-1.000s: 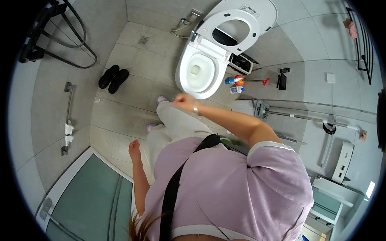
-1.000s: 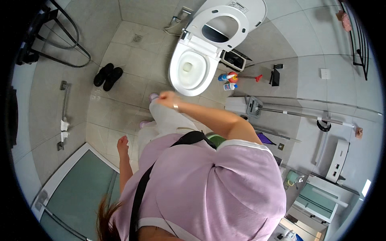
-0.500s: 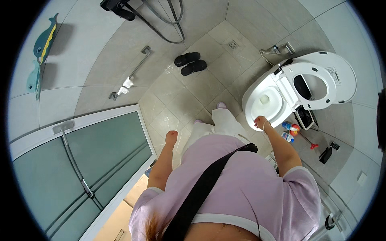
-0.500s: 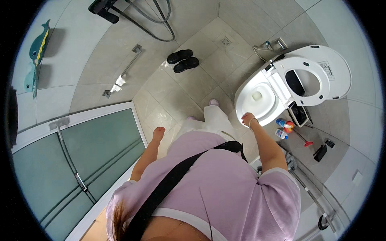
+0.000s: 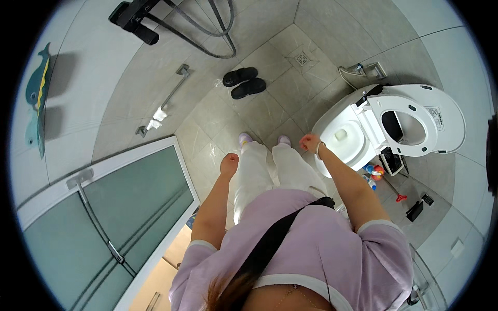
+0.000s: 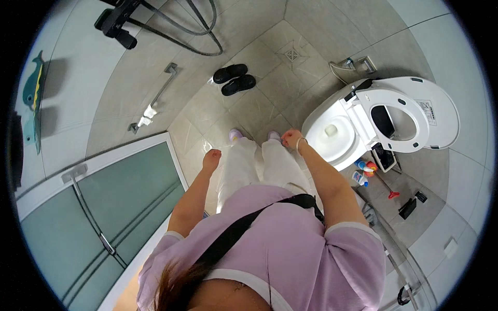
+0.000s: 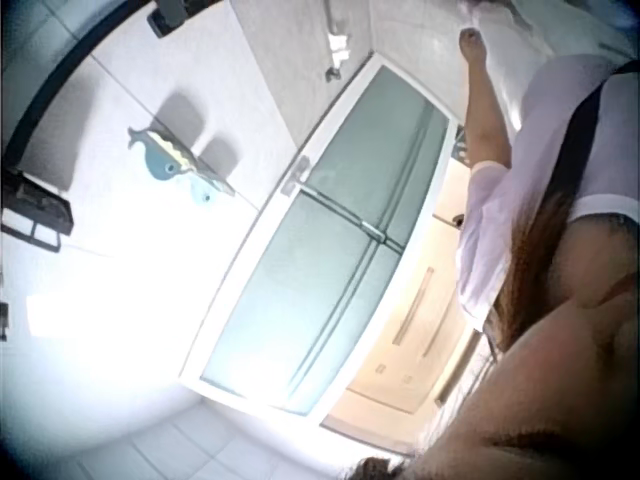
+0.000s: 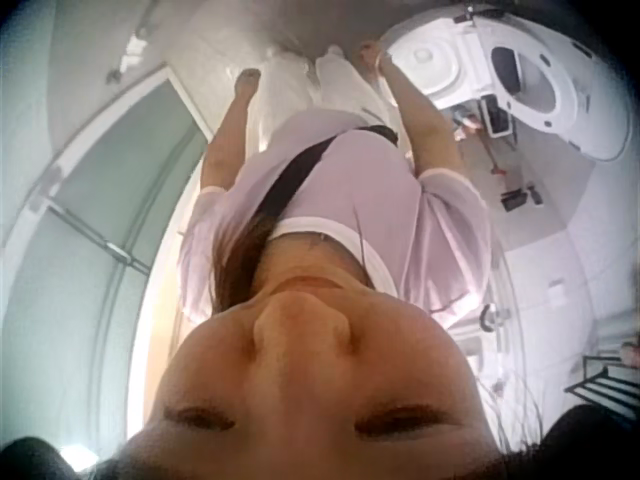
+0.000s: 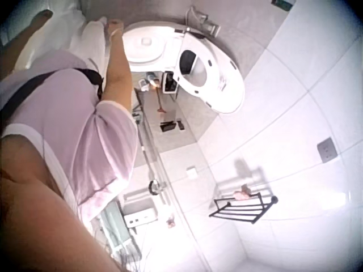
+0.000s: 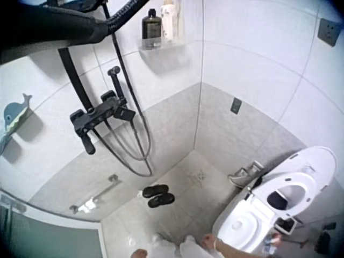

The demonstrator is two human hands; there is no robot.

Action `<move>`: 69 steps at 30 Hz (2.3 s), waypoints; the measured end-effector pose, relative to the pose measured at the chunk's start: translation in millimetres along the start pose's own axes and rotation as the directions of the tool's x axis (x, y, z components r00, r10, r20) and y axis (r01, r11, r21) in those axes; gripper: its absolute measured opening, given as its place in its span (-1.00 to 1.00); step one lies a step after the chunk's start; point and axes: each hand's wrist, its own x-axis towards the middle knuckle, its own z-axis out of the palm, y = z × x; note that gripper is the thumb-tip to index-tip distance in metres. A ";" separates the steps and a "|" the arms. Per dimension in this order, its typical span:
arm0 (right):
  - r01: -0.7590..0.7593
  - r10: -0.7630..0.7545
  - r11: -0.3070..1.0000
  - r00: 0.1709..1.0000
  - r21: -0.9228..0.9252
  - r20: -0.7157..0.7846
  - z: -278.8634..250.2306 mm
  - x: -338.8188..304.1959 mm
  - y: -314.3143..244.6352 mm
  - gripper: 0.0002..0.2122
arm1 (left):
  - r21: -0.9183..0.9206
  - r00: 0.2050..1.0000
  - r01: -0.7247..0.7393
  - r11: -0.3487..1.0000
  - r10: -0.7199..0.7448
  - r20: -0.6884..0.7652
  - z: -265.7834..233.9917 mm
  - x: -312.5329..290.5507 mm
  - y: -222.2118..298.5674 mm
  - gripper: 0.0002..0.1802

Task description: The person opens a wall-mounted cabinet, then uses a handheld shower head to rinse a pair of black slippers on the bathroom floor. After rinsing, the person washes their hands at the sink and dries them with a towel before walking into the living room.

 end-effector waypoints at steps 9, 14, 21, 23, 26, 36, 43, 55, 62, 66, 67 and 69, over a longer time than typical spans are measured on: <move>-0.174 0.174 0.985 0.971 0.016 -0.166 58.3 14.1 -46.6 -0.85 | 0.168 0.992 -0.028 0.985 0.007 0.129 -62.4 99.6 13.8 -0.77; 0.273 -0.251 0.957 0.950 0.101 -0.185 98.0 46.1 -118.3 -0.86 | -0.505 0.964 -0.228 0.832 0.266 0.002 -129.8 155.9 49.6 -0.87; 0.540 -0.531 0.839 0.795 -0.057 -0.293 103.7 26.1 -332.1 -0.90 | -0.516 0.914 -0.383 0.766 0.396 -0.091 -231.1 142.0 168.4 -0.80; 0.634 -0.611 0.773 0.731 -0.030 -0.305 93.6 8.7 -393.9 -0.89 | -0.586 0.884 -0.432 0.686 0.449 -0.127 -236.1 142.0 168.8 -0.86; 0.783 -0.777 0.604 0.538 -0.149 -0.327 79.1 -29.4 -486.7 -0.87 | -0.465 0.859 -0.509 0.724 0.460 -0.225 -231.8 138.3 141.5 -0.91; 0.778 -0.825 -0.286 -0.496 -0.559 -0.270 75.4 -243.5 -803.7 -0.76 | -0.658 0.987 -0.120 0.744 0.021 -0.156 -213.9 59.6 95.9 -0.87; 0.732 -0.693 -0.472 -0.653 -0.491 -0.307 135.2 -348.9 -955.0 -0.74 | -0.791 0.953 -0.229 0.568 -0.033 -0.301 -196.0 53.7 105.7 -0.89; 0.669 -0.666 -0.355 -0.671 -0.653 -0.325 138.1 -411.9 -1033.1 -0.55 | -0.819 0.887 -0.306 0.485 -0.168 -0.431 -175.7 41.9 81.1 -0.81; 0.957 -0.955 -0.286 -0.288 -0.039 -0.064 64.6 -446.5 -909.8 -0.81 | -0.747 0.895 -0.350 0.565 -0.035 -0.445 -187.9 51.0 103.1 -0.79; 0.972 -0.993 -0.108 -0.095 0.208 -0.069 45.5 -392.1 -779.2 -0.89 | -0.709 0.919 -0.380 0.594 0.158 -0.361 -200.5 54.0 166.0 -0.86; 0.939 -0.995 -0.102 -0.088 0.329 -0.057 29.1 -347.5 -760.0 -0.90 | -0.670 0.896 -0.434 0.602 0.211 -0.392 -209.8 45.6 167.6 -0.87; 0.934 -0.977 -0.211 -0.195 0.290 -0.084 -11.1 -305.6 -726.0 -0.91 | -0.655 0.867 -0.495 0.571 0.378 -0.325 -208.7 55.8 206.3 -0.87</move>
